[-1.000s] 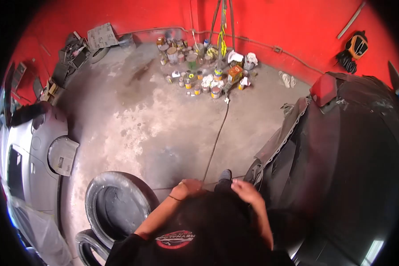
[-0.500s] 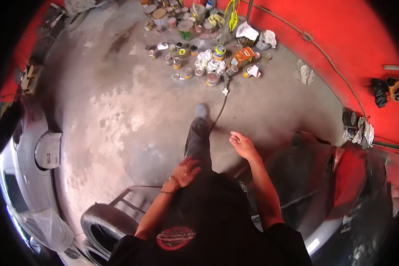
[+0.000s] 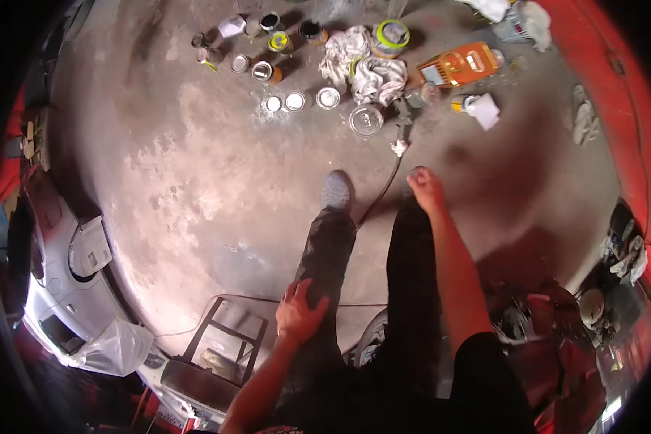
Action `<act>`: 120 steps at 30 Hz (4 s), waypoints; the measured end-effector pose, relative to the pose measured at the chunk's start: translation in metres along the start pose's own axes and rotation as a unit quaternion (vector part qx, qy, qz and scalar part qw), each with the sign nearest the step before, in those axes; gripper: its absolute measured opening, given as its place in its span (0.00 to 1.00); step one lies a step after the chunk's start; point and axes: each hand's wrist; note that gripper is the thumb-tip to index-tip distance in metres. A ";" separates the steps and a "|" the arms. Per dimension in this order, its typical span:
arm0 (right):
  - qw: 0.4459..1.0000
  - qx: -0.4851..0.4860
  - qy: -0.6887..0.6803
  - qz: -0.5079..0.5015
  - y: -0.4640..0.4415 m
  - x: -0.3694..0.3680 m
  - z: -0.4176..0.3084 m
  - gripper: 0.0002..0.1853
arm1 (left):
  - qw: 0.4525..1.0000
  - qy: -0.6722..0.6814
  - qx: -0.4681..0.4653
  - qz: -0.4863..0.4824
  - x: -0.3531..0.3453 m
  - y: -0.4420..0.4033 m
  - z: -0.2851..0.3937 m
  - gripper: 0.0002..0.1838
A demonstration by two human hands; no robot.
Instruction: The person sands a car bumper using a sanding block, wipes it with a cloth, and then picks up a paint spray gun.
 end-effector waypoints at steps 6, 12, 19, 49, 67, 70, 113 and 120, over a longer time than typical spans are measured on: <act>0.983 -0.047 -0.175 -0.032 -0.215 -0.091 0.064 0.42 | 0.997 -0.025 -0.006 0.066 0.013 -0.027 0.043 0.31; 0.994 -0.037 -0.097 0.023 -0.241 -0.107 0.054 0.38 | 0.998 -0.008 0.051 0.030 0.017 -0.032 0.079 0.29; 0.988 0.061 -0.061 0.126 -0.106 -0.033 0.047 0.23 | 0.997 -0.011 0.057 0.048 -0.005 -0.014 0.084 0.25; 0.547 0.473 0.073 -0.687 0.473 0.067 -0.440 0.29 | 0.708 0.528 0.383 0.271 -0.176 0.389 0.025 0.34; 0.254 0.631 0.239 -0.693 0.860 -0.014 -0.433 0.22 | 0.277 0.616 0.301 0.674 -0.208 0.649 -0.105 0.38; 0.228 0.637 0.194 -0.710 0.883 -0.036 -0.421 0.20 | 0.416 0.602 0.286 0.619 -0.173 0.692 -0.177 0.46; 0.512 0.536 0.149 -0.655 1.611 -0.588 -0.280 0.17 | 0.711 0.499 0.354 0.348 -0.323 1.042 -1.089 0.45; 0.540 0.509 0.144 -0.655 1.766 -0.696 -0.287 0.19 | 0.711 0.504 0.351 0.343 -0.341 1.120 -1.269 0.48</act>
Point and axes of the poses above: each hand's wrist, its own y-axis away from the middle knuckle, its own x-axis out of the back of the hand, z = x × y, and after that the axes turned 3 degrees about x, right-handed
